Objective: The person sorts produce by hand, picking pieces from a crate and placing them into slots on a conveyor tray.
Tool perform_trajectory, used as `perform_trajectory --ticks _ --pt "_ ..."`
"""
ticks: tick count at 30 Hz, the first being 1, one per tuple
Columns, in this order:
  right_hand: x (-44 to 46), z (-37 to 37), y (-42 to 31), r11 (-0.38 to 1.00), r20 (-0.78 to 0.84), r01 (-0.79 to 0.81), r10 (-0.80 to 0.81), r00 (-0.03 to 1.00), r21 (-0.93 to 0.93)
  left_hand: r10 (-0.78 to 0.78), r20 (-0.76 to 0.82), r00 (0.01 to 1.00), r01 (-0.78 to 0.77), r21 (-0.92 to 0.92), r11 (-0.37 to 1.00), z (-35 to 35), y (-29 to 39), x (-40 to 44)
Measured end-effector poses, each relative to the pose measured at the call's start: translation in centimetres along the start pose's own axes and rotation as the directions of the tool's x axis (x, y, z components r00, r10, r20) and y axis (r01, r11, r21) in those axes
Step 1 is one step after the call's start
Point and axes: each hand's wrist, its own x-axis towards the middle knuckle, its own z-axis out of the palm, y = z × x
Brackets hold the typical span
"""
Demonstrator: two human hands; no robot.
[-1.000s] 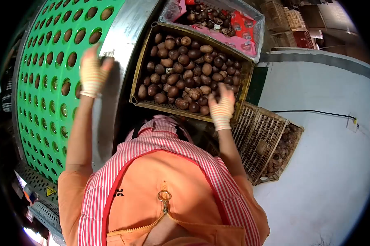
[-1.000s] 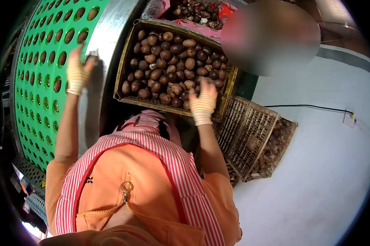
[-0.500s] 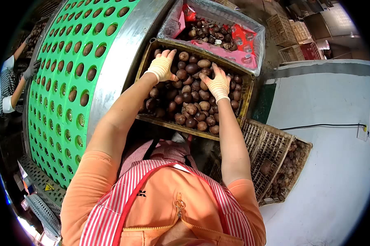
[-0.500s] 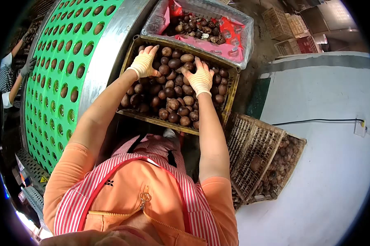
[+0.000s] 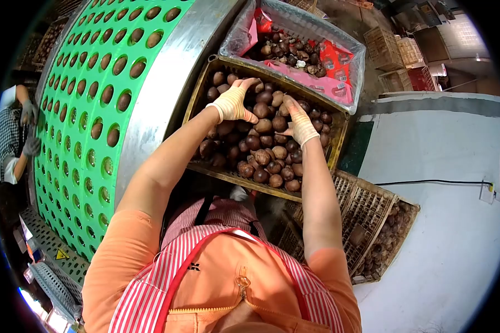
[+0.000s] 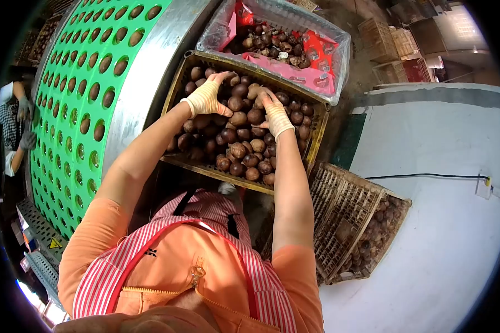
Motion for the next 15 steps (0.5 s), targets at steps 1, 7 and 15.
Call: perform_trajectory --ticks 1,7,15 --pt "0.6 -0.2 0.4 0.999 0.016 -0.027 0.027 1.0 -0.027 -0.027 0.023 0.999 0.028 -0.063 0.998 0.2 -0.2 0.2" --pt "0.7 3.4 -0.7 0.996 0.064 0.015 -0.009 0.998 -0.085 0.042 0.045 0.998 -0.034 -0.164 0.986 0.1 -0.4 -0.1" --pt "1.6 4.7 2.6 0.968 0.011 0.035 -0.039 0.999 0.249 -0.064 0.095 0.993 0.076 -0.138 0.988 1.2 1.1 -1.3"
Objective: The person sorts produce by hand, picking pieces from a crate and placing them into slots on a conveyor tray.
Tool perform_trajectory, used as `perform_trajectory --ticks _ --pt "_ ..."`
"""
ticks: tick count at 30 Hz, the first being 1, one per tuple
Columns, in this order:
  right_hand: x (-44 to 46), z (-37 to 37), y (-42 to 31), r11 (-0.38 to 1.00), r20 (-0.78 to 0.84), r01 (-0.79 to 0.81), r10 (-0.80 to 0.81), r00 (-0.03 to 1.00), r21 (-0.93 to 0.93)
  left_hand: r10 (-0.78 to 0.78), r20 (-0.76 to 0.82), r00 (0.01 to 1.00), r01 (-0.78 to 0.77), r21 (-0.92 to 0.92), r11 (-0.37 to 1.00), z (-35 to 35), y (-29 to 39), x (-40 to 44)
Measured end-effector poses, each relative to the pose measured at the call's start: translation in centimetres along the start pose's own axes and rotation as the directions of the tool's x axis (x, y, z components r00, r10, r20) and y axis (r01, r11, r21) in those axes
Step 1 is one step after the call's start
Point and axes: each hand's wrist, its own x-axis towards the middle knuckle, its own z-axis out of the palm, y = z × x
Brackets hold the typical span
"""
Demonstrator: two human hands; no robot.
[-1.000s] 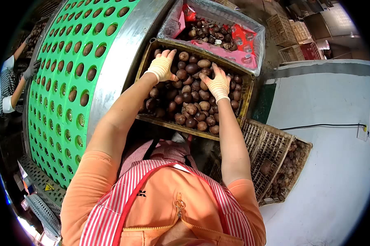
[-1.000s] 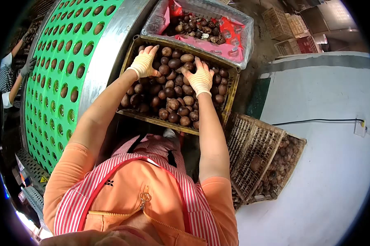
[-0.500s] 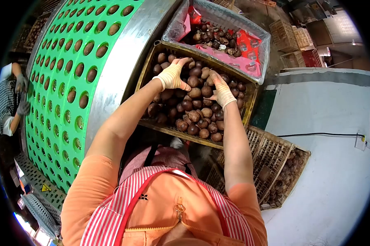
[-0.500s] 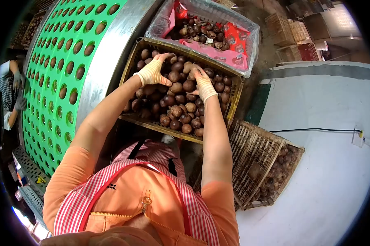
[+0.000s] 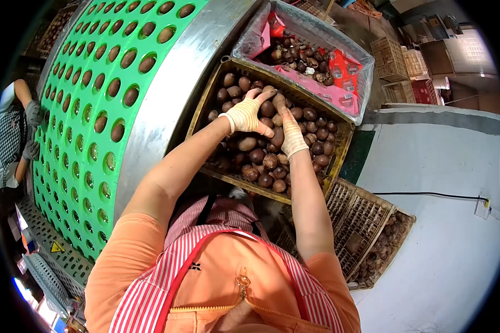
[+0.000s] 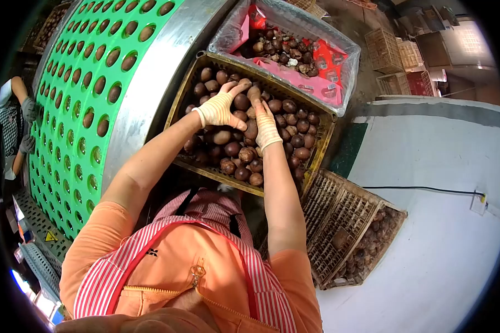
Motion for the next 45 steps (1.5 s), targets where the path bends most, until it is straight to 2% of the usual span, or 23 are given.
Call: perform_trajectory --ticks 2,5,6,10,13,15,18,23,26,29,30,31,32,33,34,35,36,39,41,42,43,44,45 --pt "0.7 -0.2 0.2 0.998 -0.039 -0.027 0.029 0.999 0.055 0.017 -0.067 0.998 -0.016 0.021 1.0 0.9 0.0 -0.1" --pt "-2.8 1.0 -0.5 0.996 -0.065 0.04 -0.034 0.997 0.086 -0.014 -0.185 0.983 0.02 0.032 0.999 2.7 1.6 -1.8" --pt "-1.5 -0.1 1.0 0.981 -0.035 0.037 -0.031 0.999 0.189 0.065 -0.251 0.966 -0.082 -0.054 0.995 3.7 1.3 -2.2" --pt "-7.0 -1.5 1.1 0.948 0.033 0.021 -0.033 0.999 0.318 0.08 -0.234 0.969 -0.13 -0.209 0.969 6.2 4.8 -4.3" --pt "-9.3 -2.9 1.0 0.953 -0.054 0.002 0.015 0.998 0.302 0.026 -0.164 0.986 -0.061 -0.21 0.976 8.0 6.2 -4.0" --pt "-10.7 -3.7 1.0 0.967 -0.019 0.003 0.002 1.0 0.254 0.01 -0.113 0.994 -0.038 -0.249 0.968 8.2 7.4 -4.3" --pt "-12.1 -4.1 0.9 0.957 -0.02 0.074 -0.072 0.997 0.281 0.082 -0.167 0.983 -0.124 -0.256 0.959 8.6 8.5 -4.9" --pt "-9.9 -2.4 0.2 0.961 -0.02 0.267 -0.267 0.964 0.073 0.126 -0.318 0.94 -0.231 -0.319 0.919 4.3 9.7 -7.9" --pt "-12.6 7.7 -2.9 0.937 0.151 0.349 -0.348 0.925 0.024 0.103 -0.489 0.866 -0.261 -0.267 0.928 -1.3 9.0 -12.1" --pt "-10.9 16.8 -2.1 0.946 0.441 0.325 -0.289 0.85 -0.006 0.079 -0.656 0.751 -0.243 -0.162 0.957 -7.5 5.7 -18.1" --pt "-11.7 21.0 -1.9 0.937 0.524 0.342 -0.254 0.813 -0.076 -0.011 -0.694 0.719 -0.16 -0.181 0.97 -9.2 4.7 -21.1" --pt "-11.7 24.2 -0.8 0.954 0.604 0.264 -0.127 0.787 -0.144 -0.068 -0.716 0.695 -0.09 -0.181 0.979 -10.9 3.6 -24.0" --pt "-12.3 27.5 0.7 0.946 0.634 0.246 -0.058 0.771 -0.212 -0.105 -0.767 0.633 -0.101 -0.216 0.971 -12.1 2.3 -27.0" --pt "-11.9 30.5 2.8 0.953 0.711 0.215 0.001 0.704 -0.214 -0.139 -0.794 0.592 -0.026 -0.191 0.981 -13.0 0.4 -29.8" --pt "-11.5 33.4 4.8 0.957 0.777 0.185 0.06 0.626 -0.223 -0.172 -0.809 0.562 -0.054 -0.243 0.968 -13.2 -2.6 -32.3" --pt "-11.4 35.9 5.9 0.919 0.763 0.06 0.286 0.579 -0.39 -0.26 -0.815 0.518 0.03 -0.287 0.958 -13.8 -3.1 -35.6" --pt "-11.2 38.1 9.3 0.931 0.765 0.154 0.17 0.621 -0.331 -0.272 -0.837 0.476 0.092 -0.26 0.961 -14.0 -3.7 -38.4" --pt "-12.3 42.7 12.7 0.83 0.715 0.207 0.288 0.636 -0.518 -0.449 -0.79 0.418 0.244 -0.378 0.893 -13.0 -8.1 -44.3" --pt "-9.4 44.4 13.9 0.614 0.79 0.548 0.219 0.572 -0.567 -0.532 -0.751 0.392 0.532 -0.287 0.797 -12.3 -10.9 -46.8" --pt "-9.3 46.6 12.7 0.57 0.824 0.618 0.214 0.525 -0.541 -0.545 -0.744 0.387 0.568 -0.273 0.776 -12.6 -10.6 -47.8" --pt "-9.0 49.4 11.9 0.522 0.847 0.674 0.225 0.482 -0.522 -0.547 -0.694 0.468 0.616 -0.187 0.765 -13.8 -10.4 -48.9" --pt "-8.7 50.9 11.6 0.679 0.779 0.438 0.332 0.533 -0.589 -0.536 -0.691 0.486 0.573 -0.211 0.792 -14.5 -10.2 -49.7" --pt "-8.1 52.2 11.6 0.757 0.776 0.316 0.373 0.509 -0.572 -0.518 -0.694 0.501 0.529 -0.229 0.817 -15.1 -10.3 -50.2"
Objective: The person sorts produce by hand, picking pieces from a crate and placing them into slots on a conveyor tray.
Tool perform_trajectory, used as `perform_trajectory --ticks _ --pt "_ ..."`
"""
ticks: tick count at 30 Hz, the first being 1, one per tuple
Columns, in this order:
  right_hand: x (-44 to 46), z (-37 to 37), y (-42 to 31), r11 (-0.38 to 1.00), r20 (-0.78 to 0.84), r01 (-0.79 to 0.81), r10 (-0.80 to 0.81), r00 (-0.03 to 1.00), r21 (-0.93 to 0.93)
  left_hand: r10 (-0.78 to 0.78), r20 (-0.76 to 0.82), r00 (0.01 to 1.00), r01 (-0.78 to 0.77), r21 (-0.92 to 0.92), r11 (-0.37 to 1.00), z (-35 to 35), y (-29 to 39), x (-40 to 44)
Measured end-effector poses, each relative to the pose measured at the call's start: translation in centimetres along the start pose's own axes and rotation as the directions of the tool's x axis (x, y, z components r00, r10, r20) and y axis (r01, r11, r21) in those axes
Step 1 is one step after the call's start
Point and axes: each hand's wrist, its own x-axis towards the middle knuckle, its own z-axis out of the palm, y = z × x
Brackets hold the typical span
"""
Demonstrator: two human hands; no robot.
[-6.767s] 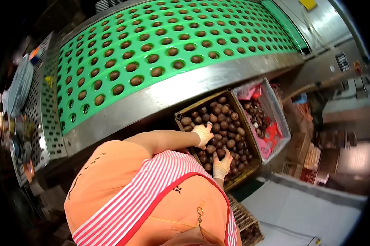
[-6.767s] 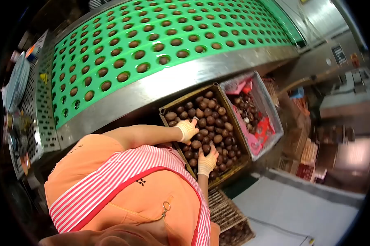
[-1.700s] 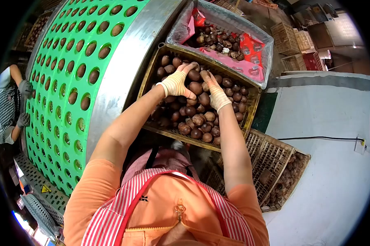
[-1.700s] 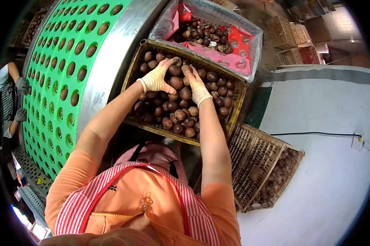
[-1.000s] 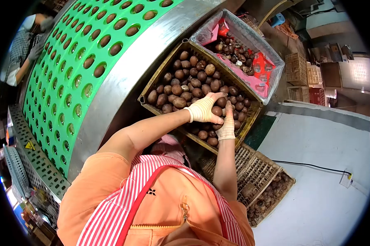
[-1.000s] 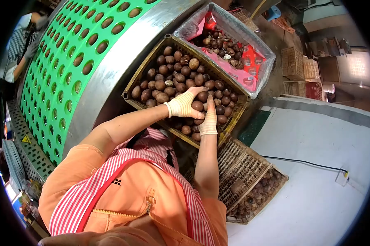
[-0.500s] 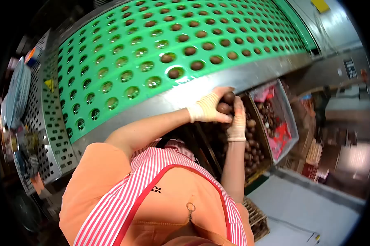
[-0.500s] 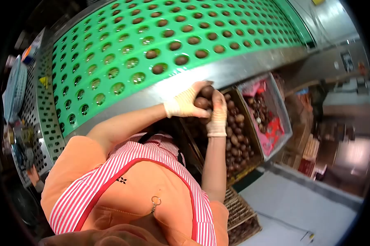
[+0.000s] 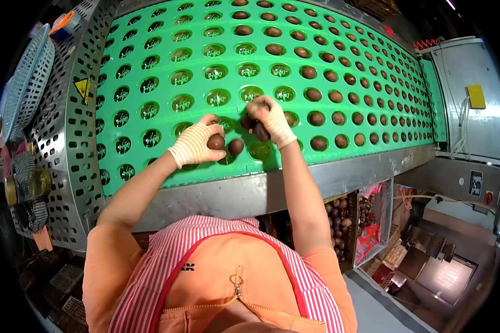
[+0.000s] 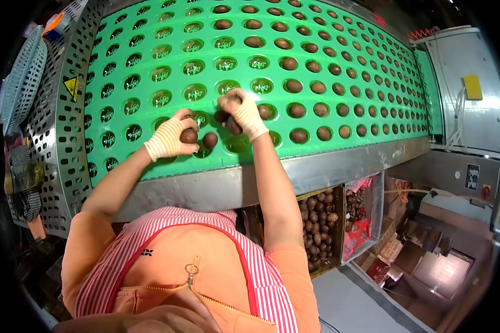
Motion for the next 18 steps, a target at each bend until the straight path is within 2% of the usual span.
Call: perform_trajectory --ticks 2,3,4,6,7,8,10,12,13,14,16,17,18 --pt "3.6 -0.8 0.5 0.999 -0.038 0.041 -0.042 0.998 -0.034 0.088 -0.145 0.986 -0.121 -0.233 0.965 -0.7 -2.1 1.4" --pt "4.5 -0.9 0.4 0.99 -0.045 0.072 -0.078 0.996 -0.121 0.05 -0.199 0.979 -0.124 -0.38 0.917 -1.1 -2.8 2.5" --pt "4.7 -0.8 -0.5 0.969 -0.038 0.036 -0.046 0.998 -0.244 0.055 -0.208 0.976 -0.132 -0.376 0.917 -1.7 -3.6 3.9" --pt "4.5 -1.3 -3.0 0.875 -0.037 -0.043 0.029 0.999 -0.482 -0.008 0.071 0.997 0.034 -0.376 0.926 -3.6 -4.4 6.1" --pt "4.1 -1.8 -4.1 0.934 -0.069 -0.082 0.062 0.996 -0.347 -0.008 0.114 0.993 0.048 -0.359 0.932 -4.4 -4.2 6.8" --pt "4.5 -3.6 -4.0 0.953 -0.123 -0.138 0.107 0.987 -0.271 0.104 -0.044 0.994 -0.111 -0.211 0.971 -4.0 -4.8 7.6" --pt "4.7 -5.8 -4.5 0.92 -0.163 0.019 -0.09 0.983 -0.391 0.096 -0.103 0.99 -0.105 -0.087 0.991 -6.3 -2.7 8.8" --pt "4.7 -7.2 -5.1 0.833 -0.223 -0.087 -0.045 0.974 -0.546 0.024 -0.09 0.996 -0.018 0.07 0.997 -7.9 -0.6 11.4" --pt "5.3 -7.9 -4.9 0.748 -0.259 -0.123 -0.067 0.964 -0.652 0.031 -0.129 0.991 -0.017 0.107 0.994 -7.7 -0.3 13.1" --pt "6.0 -8.4 -4.9 0.594 -0.281 -0.123 -0.182 0.942 -0.795 0.038 -0.168 0.985 -0.014 0.143 0.99 -7.3 -0.1 15.0" --pt "6.3 -6.7 -7.1 0.218 -0.249 -0.171 -0.403 0.881 -0.961 -0.004 -0.039 0.999 0.017 0.324 0.946 -6.1 -0.1 18.6" --pt "7.1 -6.1 -7.7 0.213 -0.25 -0.176 -0.4 0.882 -0.961 -0.037 0.063 0.997 0.008 0.411 0.912 -5.3 -0.2 19.8" --pt "8.4 -5.9 -7.7 0.136 -0.221 -0.18 -0.406 0.887 -0.974 0.019 -0.016 1.0 -0.011 0.41 0.912 -4.6 -0.2 20.0"
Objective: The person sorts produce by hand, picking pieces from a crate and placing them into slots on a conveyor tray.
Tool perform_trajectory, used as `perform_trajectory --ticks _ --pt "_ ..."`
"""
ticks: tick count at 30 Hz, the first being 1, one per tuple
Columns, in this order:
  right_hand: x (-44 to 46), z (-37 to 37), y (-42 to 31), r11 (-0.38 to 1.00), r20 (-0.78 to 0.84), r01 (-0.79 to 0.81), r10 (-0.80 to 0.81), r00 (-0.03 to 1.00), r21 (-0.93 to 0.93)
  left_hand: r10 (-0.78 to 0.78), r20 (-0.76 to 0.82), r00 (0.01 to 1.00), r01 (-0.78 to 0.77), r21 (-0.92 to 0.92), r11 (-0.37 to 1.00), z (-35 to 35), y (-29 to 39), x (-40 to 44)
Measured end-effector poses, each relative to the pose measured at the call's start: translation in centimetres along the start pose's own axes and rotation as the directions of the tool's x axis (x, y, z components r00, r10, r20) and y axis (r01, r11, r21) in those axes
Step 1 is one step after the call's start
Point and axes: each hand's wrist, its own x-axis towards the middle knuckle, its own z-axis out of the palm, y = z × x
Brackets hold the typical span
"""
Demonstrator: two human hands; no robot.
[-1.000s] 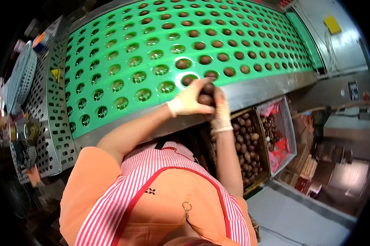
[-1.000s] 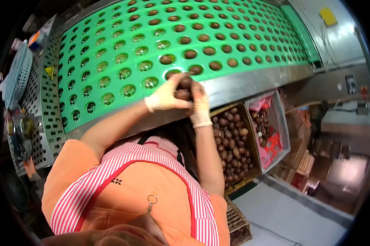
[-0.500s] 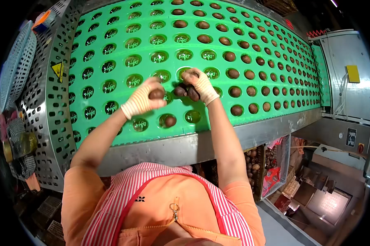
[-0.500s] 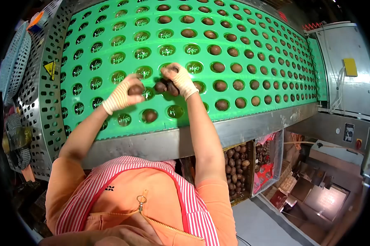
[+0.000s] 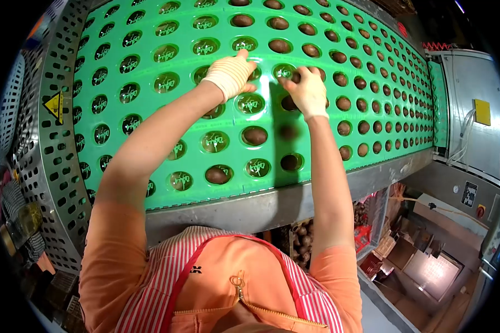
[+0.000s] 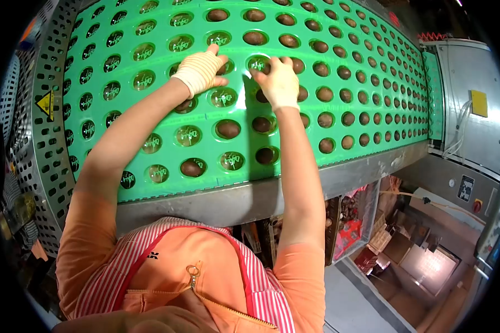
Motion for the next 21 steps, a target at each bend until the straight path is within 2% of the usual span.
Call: perform_trajectory --ticks 2,4,5,6,8,9,10,11,12,13,14,16,17,18,19,20,21 --pt "1.4 1.5 -0.3 0.997 0.049 0.048 -0.045 0.998 -0.062 0.034 -0.189 0.981 -0.033 0.005 0.999 1.0 0.5 -0.1" --pt "1.5 1.1 -1.3 0.997 0.02 0.036 -0.038 0.999 0.07 0.115 -0.214 0.97 -0.091 0.116 0.989 0.7 1.8 -1.4" --pt "0.8 0.5 -1.5 0.975 0.027 0.064 -0.072 0.997 0.212 0.184 -0.23 0.956 -0.149 0.162 0.976 1.1 2.5 -2.1" --pt "0.3 0.8 -1.5 0.976 -0.032 0.041 -0.035 0.999 0.213 0.252 -0.247 0.936 -0.204 0.206 0.957 1.6 3.2 -2.7" --pt "-1.1 1.6 -0.4 0.976 -0.2 0.01 0.034 0.979 0.218 0.377 -0.191 0.906 -0.346 0.178 0.921 4.3 4.0 -2.8" --pt "-1.9 2.3 1.1 0.936 -0.283 0.042 0.063 0.957 0.35 0.38 -0.24 0.893 -0.357 0.136 0.924 6.4 3.3 -2.3" --pt "-4.1 2.0 1.1 0.775 -0.214 -0.017 0.196 0.957 0.632 0.378 -0.291 0.879 -0.368 0.093 0.925 7.0 3.0 -2.6" --pt "-6.4 1.7 1.1 0.528 -0.141 -0.056 0.325 0.935 0.847 0.323 -0.354 0.878 -0.336 0.027 0.941 7.6 2.7 -2.6" --pt "-8.9 1.8 0.4 0.387 -0.082 -0.082 0.389 0.918 0.919 0.267 -0.409 0.873 -0.309 -0.04 0.95 7.2 2.7 -3.0" --pt "-11.4 1.9 -0.3 0.234 -0.022 -0.094 0.45 0.893 0.968 0.255 -0.478 0.841 -0.345 -0.109 0.932 6.9 1.8 -3.2" --pt "-13.4 3.2 -0.7 0.145 0.021 -0.106 0.49 0.872 0.984 0.151 -0.551 0.821 -0.326 -0.234 0.916 5.9 1.8 -4.9" --pt "-15.8 6.2 -1.2 0.013 0.245 -0.296 0.526 0.814 0.955 0.024 -0.693 0.72 -0.419 -0.407 0.812 7.3 0.9 -5.7" --pt "-17.1 9.1 -0.4 0.529 -0.195 -0.062 0.415 0.889 0.846 -0.022 -0.698 0.716 -0.384 -0.419 0.823 6.4 1.4 -6.9" --pt "-18.0 9.4 -1.2 0.877 -0.52 0.168 0.104 0.848 0.45 -0.073 -0.63 0.774 -0.329 -0.497 0.803 5.9 1.7 -7.8" --pt "-19.0 9.3 -1.3 0.795 -0.348 0.064 0.19 0.918 0.603 -0.064 -0.524 0.85 -0.287 -0.561 0.777 5.4 2.4 -8.7" --pt "-19.8 8.7 -1.0 0.851 -0.417 0.143 0.096 0.904 0.506 -0.05 -0.407 0.912 -0.234 -0.617 0.751 5.2 3.0 -9.4" --pt "-20.4 8.3 -1.0 0.856 -0.459 0.194 0.056 0.886 0.48 0.094 -0.413 0.906 -0.298 -0.463 0.835 6.1 3.4 -9.6"
